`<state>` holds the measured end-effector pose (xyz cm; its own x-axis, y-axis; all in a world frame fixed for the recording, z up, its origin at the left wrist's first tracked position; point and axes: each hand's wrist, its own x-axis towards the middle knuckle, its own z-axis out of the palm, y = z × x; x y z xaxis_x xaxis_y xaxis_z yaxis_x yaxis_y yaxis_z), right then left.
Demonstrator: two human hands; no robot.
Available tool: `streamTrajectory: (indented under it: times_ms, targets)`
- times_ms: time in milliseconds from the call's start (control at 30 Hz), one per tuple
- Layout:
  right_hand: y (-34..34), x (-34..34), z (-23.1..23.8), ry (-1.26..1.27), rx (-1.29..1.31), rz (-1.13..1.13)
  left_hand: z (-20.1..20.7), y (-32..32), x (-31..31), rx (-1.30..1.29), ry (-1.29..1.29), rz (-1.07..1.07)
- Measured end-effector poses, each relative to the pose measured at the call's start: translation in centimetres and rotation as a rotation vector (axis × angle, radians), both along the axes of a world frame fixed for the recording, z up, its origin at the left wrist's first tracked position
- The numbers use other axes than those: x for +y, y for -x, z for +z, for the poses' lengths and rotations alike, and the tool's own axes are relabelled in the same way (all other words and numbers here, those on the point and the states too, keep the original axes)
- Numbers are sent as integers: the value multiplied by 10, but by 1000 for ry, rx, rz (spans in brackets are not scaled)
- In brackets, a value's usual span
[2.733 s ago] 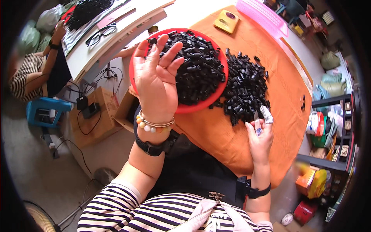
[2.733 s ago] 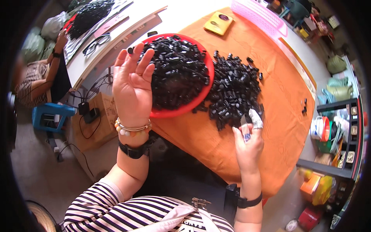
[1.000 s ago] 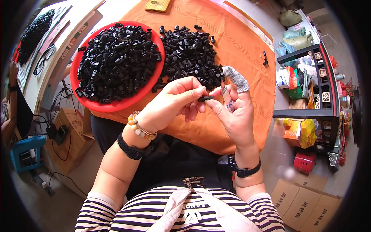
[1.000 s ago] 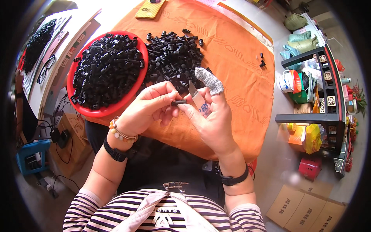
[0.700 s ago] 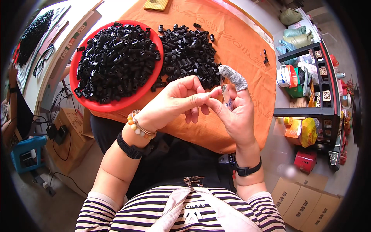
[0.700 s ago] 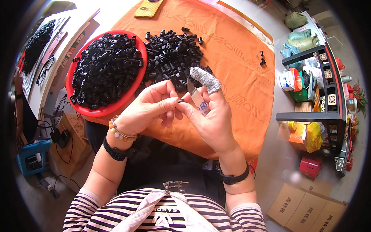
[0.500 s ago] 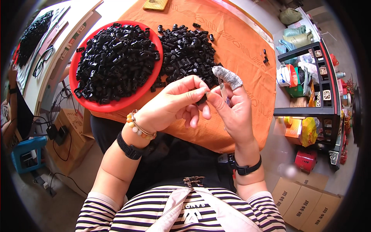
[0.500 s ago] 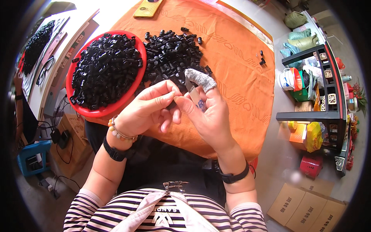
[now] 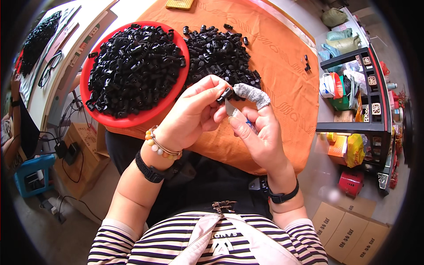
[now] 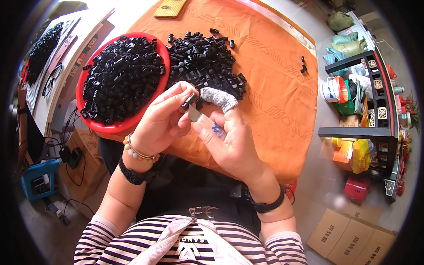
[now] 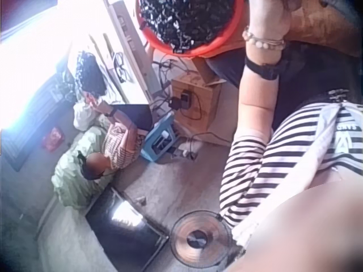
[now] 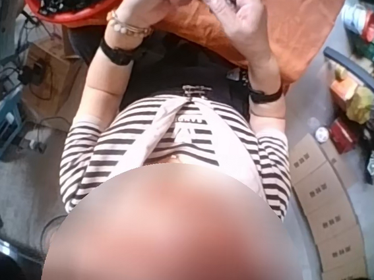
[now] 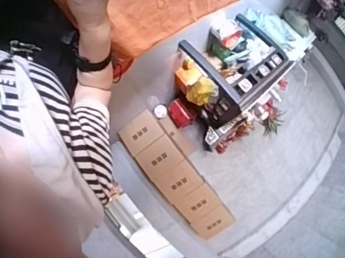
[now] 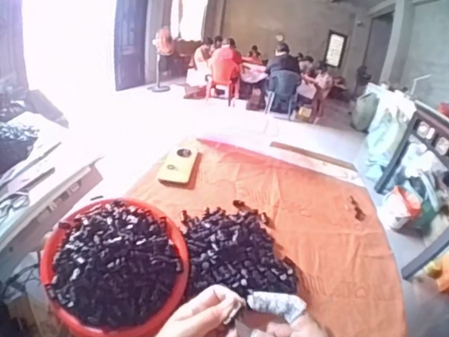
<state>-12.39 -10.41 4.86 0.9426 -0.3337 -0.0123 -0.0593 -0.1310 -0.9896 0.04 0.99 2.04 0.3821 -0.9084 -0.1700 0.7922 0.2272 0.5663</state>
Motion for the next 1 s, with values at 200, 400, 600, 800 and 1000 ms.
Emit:
streamTrajectory:
  times_ms: [200, 400, 600, 800, 1000]
  targets:
    - [-2, 1, 6, 3, 12, 3, -1, 2, -2, 29, -8, 28]
    - [-4, 2, 6, 22, -33, -5, 0, 3, -3, 25, -20, 30]
    - [-5, 3, 5, 80, -39, -10, -5, 1, -2, -7, 36, 7]
    - [-6, -3, 5, 3, -24, 20, -4, 1, -3, -9, 18, 20]
    - [-6, -6, 8, -105, -13, 43, -4, 2, -5, 0, -4, 27]
